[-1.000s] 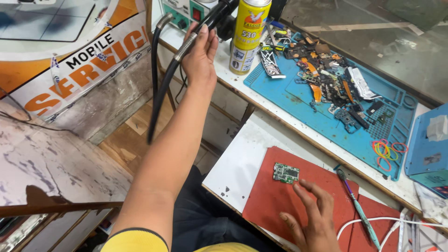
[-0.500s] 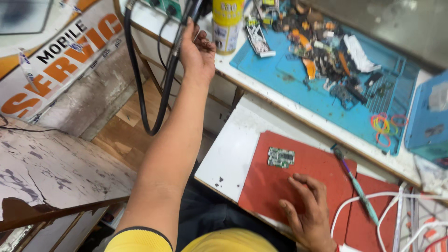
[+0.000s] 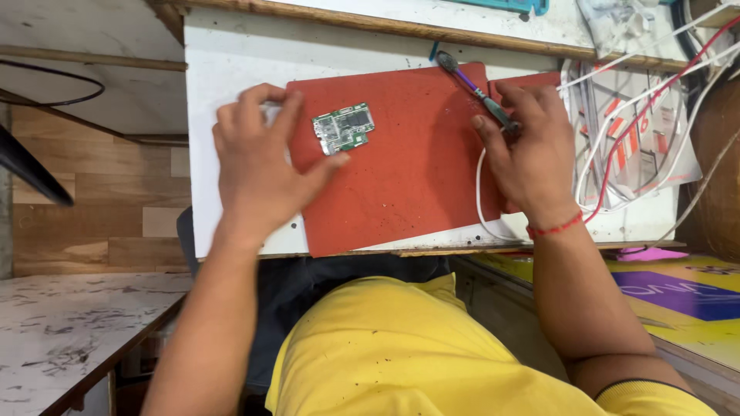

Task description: The person uses a hot air gun to heat a small circuit board placed on a red mat. After heating, they use a toothbrush to scrub the surface of the board, removing residue or flux. The person flips the board over to clean the other side and continues scrubbing with the toothbrush.

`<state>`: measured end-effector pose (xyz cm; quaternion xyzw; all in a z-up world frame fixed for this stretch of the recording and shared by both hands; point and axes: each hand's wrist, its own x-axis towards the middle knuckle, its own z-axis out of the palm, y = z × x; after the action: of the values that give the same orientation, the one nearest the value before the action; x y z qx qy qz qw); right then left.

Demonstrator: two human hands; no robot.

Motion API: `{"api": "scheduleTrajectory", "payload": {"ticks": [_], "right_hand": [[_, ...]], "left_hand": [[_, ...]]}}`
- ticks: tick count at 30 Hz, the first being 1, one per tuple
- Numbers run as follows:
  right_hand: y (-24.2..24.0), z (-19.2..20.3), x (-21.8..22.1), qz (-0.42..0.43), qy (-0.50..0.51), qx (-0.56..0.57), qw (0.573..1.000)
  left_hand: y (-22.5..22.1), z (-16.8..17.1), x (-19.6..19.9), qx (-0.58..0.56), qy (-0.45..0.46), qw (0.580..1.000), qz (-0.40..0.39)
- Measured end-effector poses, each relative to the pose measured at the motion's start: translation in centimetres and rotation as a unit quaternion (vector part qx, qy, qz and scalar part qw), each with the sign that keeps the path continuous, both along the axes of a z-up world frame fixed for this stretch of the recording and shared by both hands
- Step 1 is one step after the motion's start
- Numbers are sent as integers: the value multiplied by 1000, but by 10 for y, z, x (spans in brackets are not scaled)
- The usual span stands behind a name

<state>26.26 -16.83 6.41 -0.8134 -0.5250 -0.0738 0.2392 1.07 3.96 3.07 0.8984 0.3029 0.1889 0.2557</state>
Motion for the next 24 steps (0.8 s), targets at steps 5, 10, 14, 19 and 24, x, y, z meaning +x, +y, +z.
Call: {"api": "scheduleTrajectory", "payload": {"ticks": [5,10,14,19,24], "right_hand": [[16,-10,8,-40,-61,-67,995],[25,9,-38,88,46,-23,995],[48,-6,-83,146,60,-99,982],[58,-1,-114,157,69,-186,967],[55,6,-122,166,93,-185,964]], "left_hand": [[-8,-5,-6,49,-29,998,-1],[-10,-7,-12,33,-50,998,27],[-11,-8,-13,14,-87,995,47],[-10,-8,-15,1,-96,993,75],[-8,-10,-14,-11,-85,993,83]]}}
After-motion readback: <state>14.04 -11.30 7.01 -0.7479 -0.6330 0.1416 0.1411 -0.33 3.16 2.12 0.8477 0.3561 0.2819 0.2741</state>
